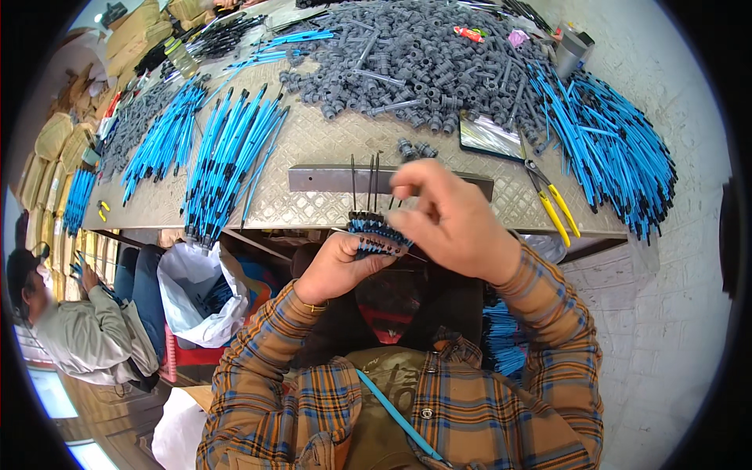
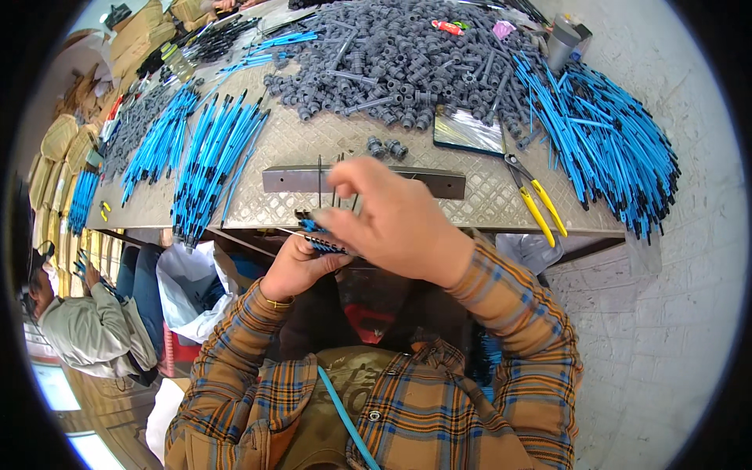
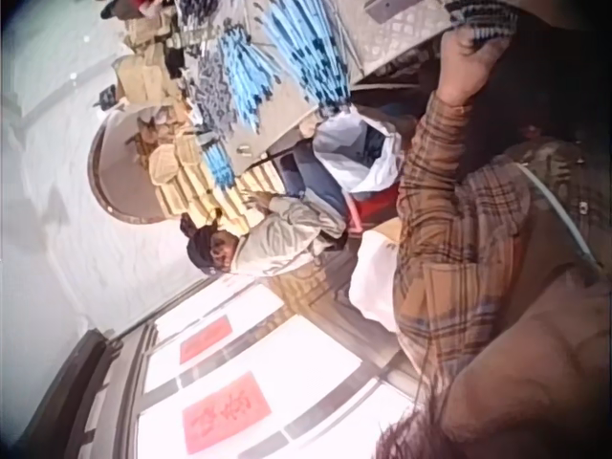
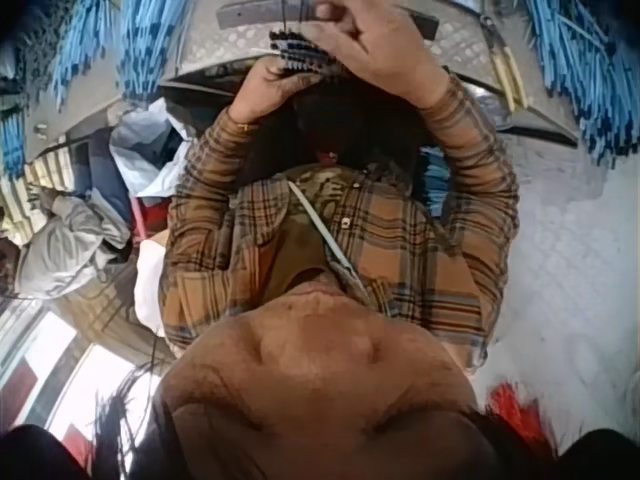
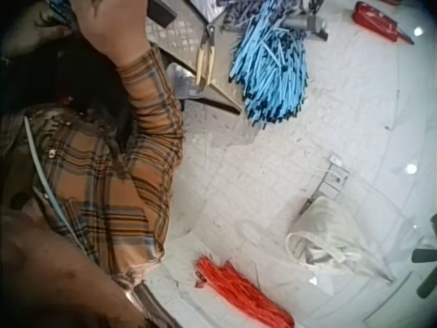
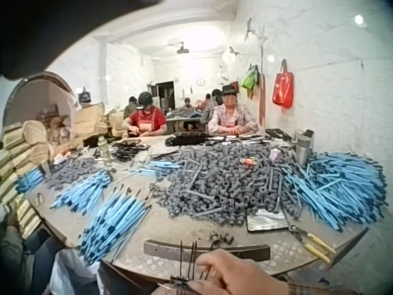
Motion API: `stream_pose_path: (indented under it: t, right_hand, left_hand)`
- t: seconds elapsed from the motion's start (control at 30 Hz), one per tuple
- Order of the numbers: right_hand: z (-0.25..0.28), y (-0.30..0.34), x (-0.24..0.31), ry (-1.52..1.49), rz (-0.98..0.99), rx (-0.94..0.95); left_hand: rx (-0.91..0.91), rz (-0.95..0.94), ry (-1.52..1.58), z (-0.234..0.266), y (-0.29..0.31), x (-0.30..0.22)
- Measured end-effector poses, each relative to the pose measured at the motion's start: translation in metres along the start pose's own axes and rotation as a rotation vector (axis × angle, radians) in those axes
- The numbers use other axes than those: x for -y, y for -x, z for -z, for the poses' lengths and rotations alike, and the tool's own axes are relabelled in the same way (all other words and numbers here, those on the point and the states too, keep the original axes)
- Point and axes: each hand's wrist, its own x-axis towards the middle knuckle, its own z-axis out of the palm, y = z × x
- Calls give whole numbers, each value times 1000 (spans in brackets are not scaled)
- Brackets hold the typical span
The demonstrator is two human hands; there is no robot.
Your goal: Assembling blue plastic components by inserting grey connectors and using pliers to secure or trim them.
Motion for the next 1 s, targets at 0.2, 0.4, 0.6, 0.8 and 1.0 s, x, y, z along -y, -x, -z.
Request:
stream_pose_path:
  t: [0.2, 0.4, 0.6, 0.8, 1.0]
  right_hand:
    - [21, 30, -16, 15, -170, 209]
    - [19, 19, -2, 228, -40, 142]
    - [20, 8, -11, 162, -35, 176]
    - [22, -10, -16, -24, -39, 310]
    - [20, -24, -15, 19, 60, 320]
  left_hand:
    - [-5, -138, -79, -4, -6, -2]
    - [-16, -143, -180, -9, -8, 1]
    - [1, -34, -76, -12, -5, -13]
    - [2, -23, 109, -1, 3, -10]
    - [-25, -74, 107, 3, 9, -17]
